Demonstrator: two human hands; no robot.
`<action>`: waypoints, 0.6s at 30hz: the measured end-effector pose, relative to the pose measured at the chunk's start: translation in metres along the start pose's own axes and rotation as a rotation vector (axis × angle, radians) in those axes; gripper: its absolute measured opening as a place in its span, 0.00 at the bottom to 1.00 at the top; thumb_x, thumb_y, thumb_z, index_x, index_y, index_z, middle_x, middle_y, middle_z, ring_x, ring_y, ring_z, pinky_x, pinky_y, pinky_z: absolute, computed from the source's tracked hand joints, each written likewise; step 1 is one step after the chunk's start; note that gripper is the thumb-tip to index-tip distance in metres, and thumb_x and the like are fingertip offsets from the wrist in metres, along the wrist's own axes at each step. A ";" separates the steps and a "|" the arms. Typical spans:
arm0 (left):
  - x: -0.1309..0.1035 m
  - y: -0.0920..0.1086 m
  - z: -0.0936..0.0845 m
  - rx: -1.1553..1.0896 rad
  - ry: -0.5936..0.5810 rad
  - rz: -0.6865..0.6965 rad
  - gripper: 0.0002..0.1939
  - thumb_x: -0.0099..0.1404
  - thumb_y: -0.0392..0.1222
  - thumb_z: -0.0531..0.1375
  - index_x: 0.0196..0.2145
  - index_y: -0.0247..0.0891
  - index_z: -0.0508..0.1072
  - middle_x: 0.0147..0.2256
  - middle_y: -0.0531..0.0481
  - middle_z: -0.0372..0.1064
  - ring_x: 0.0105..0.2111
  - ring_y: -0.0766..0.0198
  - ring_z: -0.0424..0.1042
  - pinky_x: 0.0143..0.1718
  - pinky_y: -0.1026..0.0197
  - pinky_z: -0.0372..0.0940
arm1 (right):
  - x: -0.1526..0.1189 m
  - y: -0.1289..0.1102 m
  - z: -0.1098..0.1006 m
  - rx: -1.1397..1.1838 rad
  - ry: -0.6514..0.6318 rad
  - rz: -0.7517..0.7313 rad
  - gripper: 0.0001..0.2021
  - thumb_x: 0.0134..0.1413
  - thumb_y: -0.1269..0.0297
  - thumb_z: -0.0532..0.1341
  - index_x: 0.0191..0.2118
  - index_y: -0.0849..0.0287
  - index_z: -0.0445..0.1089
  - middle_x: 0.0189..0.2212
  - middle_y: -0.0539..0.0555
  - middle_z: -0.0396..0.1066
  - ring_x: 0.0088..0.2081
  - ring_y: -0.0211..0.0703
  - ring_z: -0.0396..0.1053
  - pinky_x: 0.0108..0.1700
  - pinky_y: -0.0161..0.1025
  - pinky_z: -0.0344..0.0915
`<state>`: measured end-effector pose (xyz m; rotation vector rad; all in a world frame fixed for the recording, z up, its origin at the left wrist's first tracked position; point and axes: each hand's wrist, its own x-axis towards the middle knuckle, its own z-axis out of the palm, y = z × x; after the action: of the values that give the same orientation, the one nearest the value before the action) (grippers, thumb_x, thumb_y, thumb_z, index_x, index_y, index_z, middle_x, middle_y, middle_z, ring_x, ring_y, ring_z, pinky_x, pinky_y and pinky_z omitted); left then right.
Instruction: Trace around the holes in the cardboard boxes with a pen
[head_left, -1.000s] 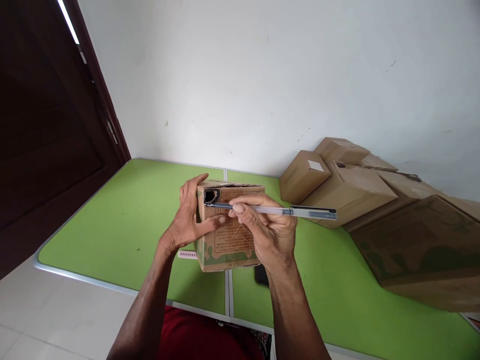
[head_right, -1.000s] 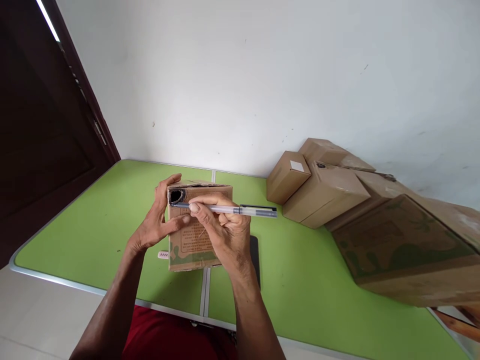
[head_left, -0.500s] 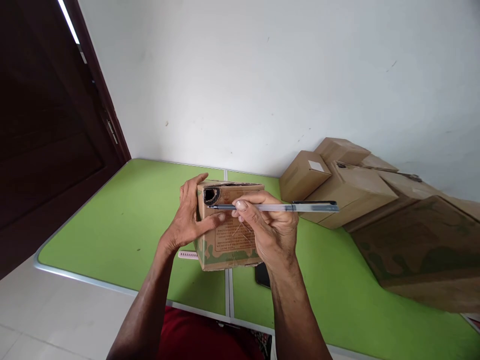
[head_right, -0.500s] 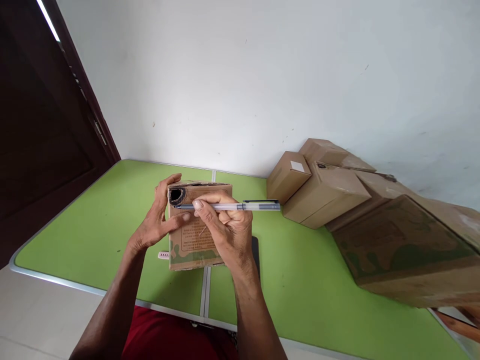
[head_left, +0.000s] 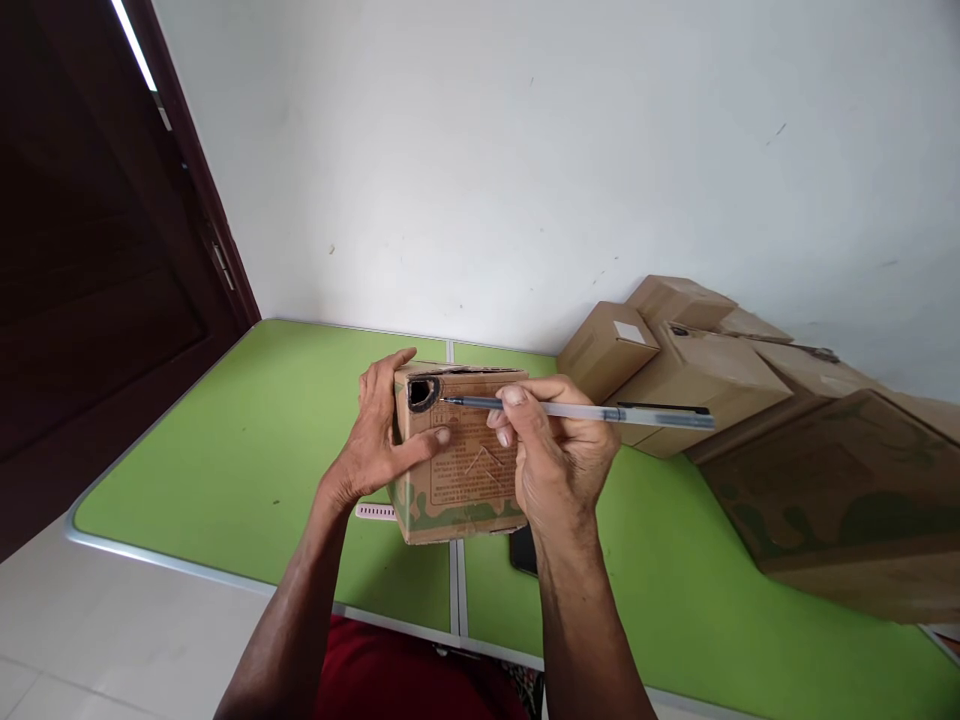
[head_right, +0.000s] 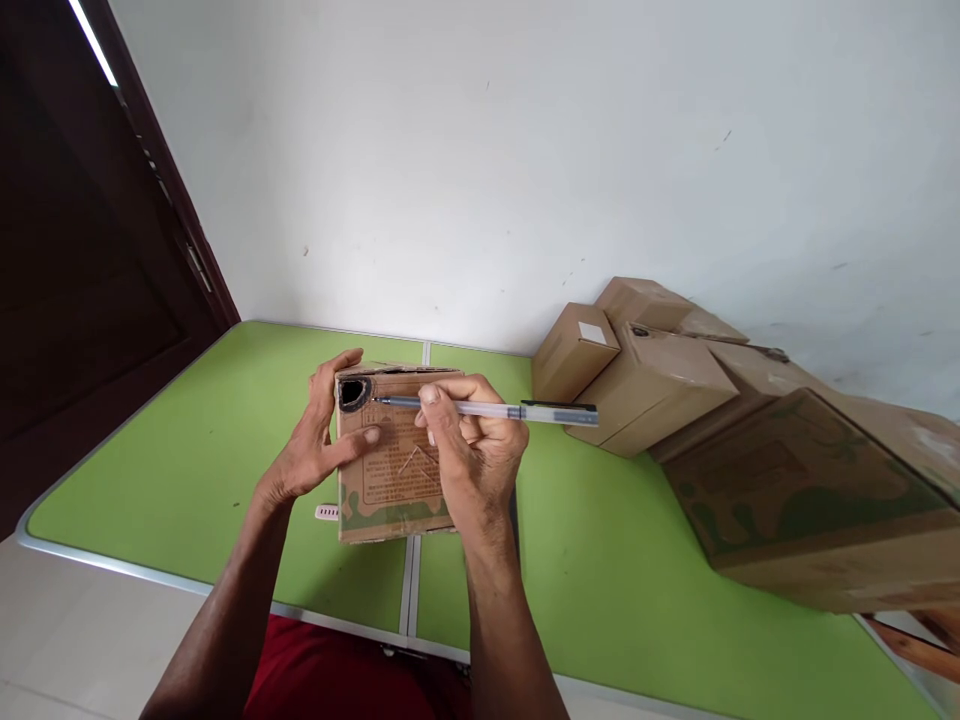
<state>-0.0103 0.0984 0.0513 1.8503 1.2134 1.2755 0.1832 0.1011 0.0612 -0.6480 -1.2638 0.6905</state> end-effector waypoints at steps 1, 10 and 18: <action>0.000 0.000 0.000 0.002 0.001 0.003 0.47 0.62 0.61 0.67 0.71 0.42 0.55 0.67 0.35 0.58 0.69 0.36 0.53 0.71 0.28 0.54 | 0.000 0.000 0.001 -0.001 0.014 -0.001 0.09 0.70 0.61 0.70 0.35 0.54 0.79 0.25 0.46 0.74 0.24 0.35 0.63 0.27 0.36 0.58; -0.002 0.001 0.003 0.012 0.012 0.028 0.45 0.63 0.60 0.68 0.71 0.45 0.56 0.65 0.37 0.58 0.68 0.36 0.55 0.70 0.28 0.56 | 0.001 -0.002 0.011 -0.027 0.100 0.013 0.11 0.68 0.54 0.71 0.37 0.54 0.78 0.27 0.47 0.75 0.27 0.38 0.67 0.31 0.38 0.64; -0.001 -0.002 0.003 0.005 0.008 0.012 0.46 0.62 0.61 0.69 0.70 0.44 0.56 0.67 0.36 0.58 0.69 0.35 0.55 0.70 0.26 0.55 | 0.001 -0.007 0.013 0.022 -0.010 0.008 0.05 0.67 0.59 0.72 0.41 0.52 0.83 0.31 0.49 0.80 0.31 0.40 0.74 0.34 0.38 0.70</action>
<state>-0.0087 0.0984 0.0483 1.8600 1.2125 1.2883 0.1713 0.0980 0.0700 -0.6323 -1.2616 0.7135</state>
